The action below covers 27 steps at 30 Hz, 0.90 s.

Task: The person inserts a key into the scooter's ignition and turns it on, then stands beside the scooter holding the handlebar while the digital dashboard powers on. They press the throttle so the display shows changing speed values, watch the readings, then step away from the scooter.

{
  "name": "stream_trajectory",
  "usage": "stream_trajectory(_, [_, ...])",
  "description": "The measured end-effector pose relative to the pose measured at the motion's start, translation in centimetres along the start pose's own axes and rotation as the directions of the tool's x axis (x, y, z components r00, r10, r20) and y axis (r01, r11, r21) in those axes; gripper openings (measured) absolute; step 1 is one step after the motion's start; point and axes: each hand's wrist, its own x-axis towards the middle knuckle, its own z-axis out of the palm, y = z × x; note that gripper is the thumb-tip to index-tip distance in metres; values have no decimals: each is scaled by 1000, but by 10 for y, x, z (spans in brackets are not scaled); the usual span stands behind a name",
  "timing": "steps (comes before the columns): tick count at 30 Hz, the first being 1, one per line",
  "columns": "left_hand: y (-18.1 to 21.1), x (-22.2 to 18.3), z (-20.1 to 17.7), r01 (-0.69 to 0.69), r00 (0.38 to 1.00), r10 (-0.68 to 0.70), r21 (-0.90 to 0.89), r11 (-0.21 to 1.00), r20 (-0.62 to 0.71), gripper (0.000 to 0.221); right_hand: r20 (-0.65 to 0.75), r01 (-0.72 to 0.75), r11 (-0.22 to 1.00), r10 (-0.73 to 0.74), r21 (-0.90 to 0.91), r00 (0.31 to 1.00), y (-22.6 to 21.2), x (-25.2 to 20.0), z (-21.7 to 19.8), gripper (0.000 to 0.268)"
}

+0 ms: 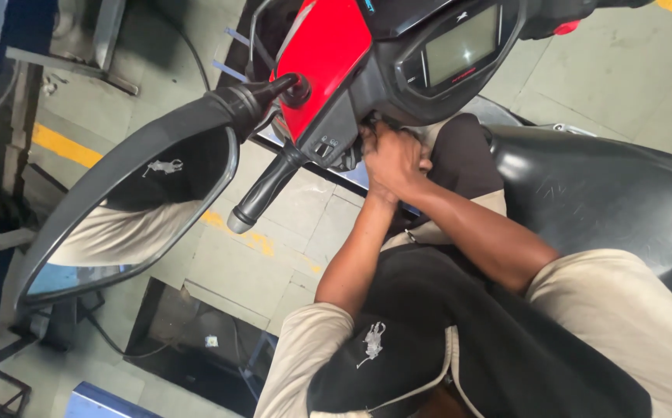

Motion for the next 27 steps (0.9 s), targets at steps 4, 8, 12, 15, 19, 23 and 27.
stream_trajectory(4, [-4,-7,24,-28,999,31,-172,985,15,75,-58,29,991,-22,130,998,-1,7,1,30])
stream_trajectory(8, [-7,-26,45,-108,967,72,-135,985,-245,75,78,-6,924,-26,383,997,17,13,19,35])
stream_trajectory(12, [-9,-42,38,-185,895,146,-53,981,-422,72,292,-215,796,50,566,955,25,14,30,39])
stream_trajectory(15, [-5,-42,52,-187,923,167,-24,982,-347,73,379,-290,730,45,620,924,30,24,31,41])
stream_trajectory(19, [-4,-46,47,-147,942,142,5,989,-304,77,318,-278,718,83,638,945,48,17,60,39])
stream_trajectory(23, [-11,-51,31,-187,921,202,79,979,-334,68,-47,56,924,-41,377,998,13,-4,3,36])
stream_trajectory(27, [-16,-45,-8,-246,901,273,123,962,-337,56,-60,108,984,-101,144,993,4,-10,-6,23])
